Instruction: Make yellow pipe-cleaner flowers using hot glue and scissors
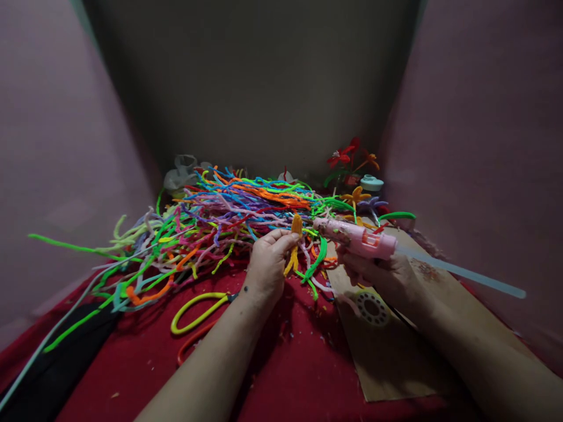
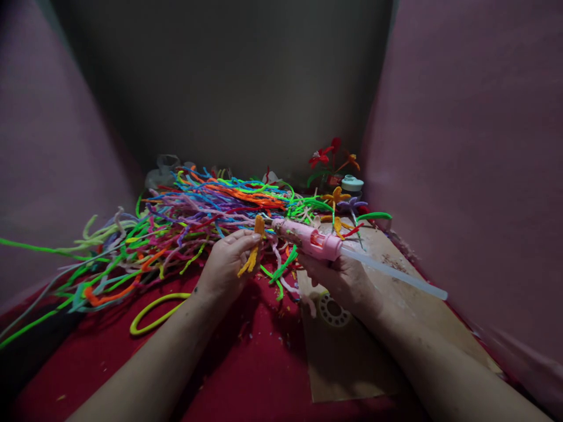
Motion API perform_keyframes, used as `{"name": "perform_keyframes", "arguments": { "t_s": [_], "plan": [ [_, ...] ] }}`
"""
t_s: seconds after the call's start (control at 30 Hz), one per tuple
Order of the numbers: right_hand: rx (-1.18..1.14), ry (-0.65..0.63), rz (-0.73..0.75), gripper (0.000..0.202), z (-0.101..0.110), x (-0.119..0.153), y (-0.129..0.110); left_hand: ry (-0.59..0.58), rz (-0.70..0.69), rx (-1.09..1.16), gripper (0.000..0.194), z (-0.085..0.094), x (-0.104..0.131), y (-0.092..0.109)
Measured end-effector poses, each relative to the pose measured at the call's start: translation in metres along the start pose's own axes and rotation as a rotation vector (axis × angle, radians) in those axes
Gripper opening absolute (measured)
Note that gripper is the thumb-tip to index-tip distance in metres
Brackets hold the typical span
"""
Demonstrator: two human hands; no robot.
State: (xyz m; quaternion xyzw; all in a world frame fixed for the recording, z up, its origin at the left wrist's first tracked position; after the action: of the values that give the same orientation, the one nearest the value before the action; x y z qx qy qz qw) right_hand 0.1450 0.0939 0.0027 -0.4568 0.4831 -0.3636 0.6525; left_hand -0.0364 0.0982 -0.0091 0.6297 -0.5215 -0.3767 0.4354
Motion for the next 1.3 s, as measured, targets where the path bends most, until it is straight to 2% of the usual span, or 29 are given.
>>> {"name": "perform_keyframes", "arguments": {
  "t_s": [0.13, 0.37, 0.6, 0.87, 1.3],
  "plan": [
    [-0.02, -0.001, -0.005, 0.011, 0.0, 0.0, 0.001, -0.001, -0.002, 0.004, 0.01, 0.0, 0.0, -0.001],
    [-0.038, 0.028, 0.013, 0.021, 0.0, 0.0, -0.001, -0.017, 0.029, -0.021, 0.011, -0.003, 0.002, -0.001],
    [-0.014, -0.035, 0.006, 0.037, -0.005, -0.001, -0.005, 0.009, 0.033, -0.03, 0.012, 0.001, 0.001, -0.003],
    [0.071, -0.062, 0.02, 0.045, -0.007, 0.0, -0.01, 0.027, 0.017, -0.022, 0.013, 0.002, 0.0, -0.002],
    [0.087, -0.108, -0.015, 0.046, -0.012, 0.001, -0.015, 0.026, 0.001, 0.001, 0.013, 0.001, 0.001, 0.0]
  ]
}}
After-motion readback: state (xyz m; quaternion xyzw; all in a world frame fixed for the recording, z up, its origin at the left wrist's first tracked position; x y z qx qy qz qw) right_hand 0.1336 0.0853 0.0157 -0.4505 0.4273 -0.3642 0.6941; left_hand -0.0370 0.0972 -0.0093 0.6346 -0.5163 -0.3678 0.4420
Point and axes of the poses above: each hand's wrist, its own x-axis away from the middle knuckle, its own z-axis out of the back of the hand, y = z × x, the point moved 7 cm from there along -x, towards the middle knuckle, and after that the axes turned 7 degrees about -x, right-handed, at the moved point
